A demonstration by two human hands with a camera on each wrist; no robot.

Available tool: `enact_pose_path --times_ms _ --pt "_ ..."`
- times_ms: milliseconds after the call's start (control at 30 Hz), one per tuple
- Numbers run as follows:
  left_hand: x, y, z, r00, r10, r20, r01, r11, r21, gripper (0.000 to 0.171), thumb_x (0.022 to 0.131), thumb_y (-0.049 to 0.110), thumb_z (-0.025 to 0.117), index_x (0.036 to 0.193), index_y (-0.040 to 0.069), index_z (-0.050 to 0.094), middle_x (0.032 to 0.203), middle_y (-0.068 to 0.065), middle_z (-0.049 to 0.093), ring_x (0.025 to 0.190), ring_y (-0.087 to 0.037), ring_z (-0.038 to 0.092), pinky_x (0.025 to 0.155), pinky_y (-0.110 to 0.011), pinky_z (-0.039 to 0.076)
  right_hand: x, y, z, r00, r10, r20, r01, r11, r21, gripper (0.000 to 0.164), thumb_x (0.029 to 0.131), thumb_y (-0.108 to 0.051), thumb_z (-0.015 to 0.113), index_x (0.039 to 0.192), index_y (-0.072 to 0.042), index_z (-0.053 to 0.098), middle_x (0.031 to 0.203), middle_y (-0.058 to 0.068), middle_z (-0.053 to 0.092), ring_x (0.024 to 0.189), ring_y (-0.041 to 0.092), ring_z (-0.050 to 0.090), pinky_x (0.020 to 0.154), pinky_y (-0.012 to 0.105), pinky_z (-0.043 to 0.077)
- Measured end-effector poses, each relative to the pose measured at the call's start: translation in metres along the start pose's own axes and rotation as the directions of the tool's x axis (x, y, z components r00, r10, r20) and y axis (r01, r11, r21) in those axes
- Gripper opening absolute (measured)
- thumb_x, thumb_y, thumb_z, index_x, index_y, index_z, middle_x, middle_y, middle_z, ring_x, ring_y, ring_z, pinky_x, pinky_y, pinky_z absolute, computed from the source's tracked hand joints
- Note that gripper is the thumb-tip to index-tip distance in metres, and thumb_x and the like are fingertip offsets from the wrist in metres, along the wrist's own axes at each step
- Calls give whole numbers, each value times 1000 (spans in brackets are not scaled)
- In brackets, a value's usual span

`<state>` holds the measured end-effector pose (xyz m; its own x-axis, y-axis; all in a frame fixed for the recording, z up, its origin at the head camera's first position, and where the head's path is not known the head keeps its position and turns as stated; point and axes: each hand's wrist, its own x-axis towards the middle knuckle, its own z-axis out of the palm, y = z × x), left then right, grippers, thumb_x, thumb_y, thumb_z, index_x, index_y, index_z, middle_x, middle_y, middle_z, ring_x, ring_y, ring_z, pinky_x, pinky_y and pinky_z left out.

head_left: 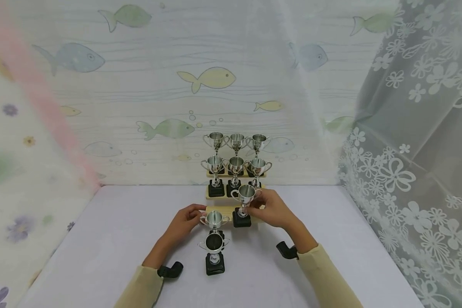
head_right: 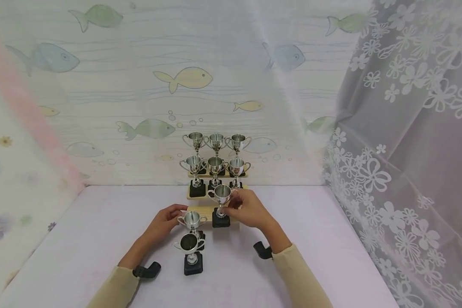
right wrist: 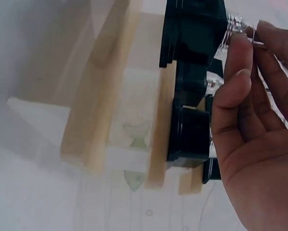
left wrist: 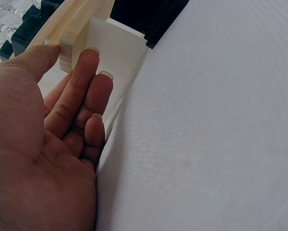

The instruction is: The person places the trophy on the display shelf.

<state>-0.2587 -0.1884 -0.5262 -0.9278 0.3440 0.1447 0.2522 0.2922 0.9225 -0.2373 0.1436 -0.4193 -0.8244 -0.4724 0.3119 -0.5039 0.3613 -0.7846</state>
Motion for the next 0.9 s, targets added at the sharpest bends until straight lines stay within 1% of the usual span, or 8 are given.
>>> enact_pose_path --times_ms 133,300,433,500,700,900 --pt "0 0 0 1000 7 -5 -7 1000 11 34 108 12 63 138 -2 63 94 -4 75 86 -13 67 78 -24 46 7 -7 3 999 23 -25 -22 1000 16 9 92 -8 81 98 -6 75 91 6 75 80 15 71 71 33 54" --pt "0 0 0 1000 7 -4 -7 1000 13 33 108 11 62 138 -3 62 94 -4 75 86 -13 66 77 -25 46 17 -12 10 999 30 -29 -29 999 39 12 92 -8 82 99 -5 72 88 7 77 79 17 73 68 32 52" --pt "-1 1 0 1000 -19 -11 19 1000 13 34 108 13 63 138 -2 63 94 -3 75 87 -12 67 80 -24 47 24 -13 16 999 41 -34 -40 999 26 13 91 -9 82 95 -6 70 86 4 77 77 14 72 71 30 55" --pt "-1 1 0 1000 -14 -8 14 1000 15 34 108 13 63 139 -2 62 95 -4 75 88 -12 67 81 -25 47 28 -15 19 998 43 -37 -42 999 18 12 91 -10 83 94 -7 71 86 3 76 77 13 72 72 30 56" --pt "-1 0 1 1000 -8 -9 8 1000 10 32 108 13 64 137 0 64 95 -4 76 88 -12 68 82 -24 47 38 -17 27 999 12 -32 -11 1000 19 13 89 -10 83 99 -5 75 89 6 77 78 14 72 72 30 57" --pt "-1 0 1 1000 3 -2 -3 1000 2 33 108 14 64 137 0 64 95 -5 76 88 -11 69 82 -24 47 45 -18 36 999 47 -18 -47 999 17 19 89 -12 84 102 -3 75 94 8 79 83 16 75 75 30 58"
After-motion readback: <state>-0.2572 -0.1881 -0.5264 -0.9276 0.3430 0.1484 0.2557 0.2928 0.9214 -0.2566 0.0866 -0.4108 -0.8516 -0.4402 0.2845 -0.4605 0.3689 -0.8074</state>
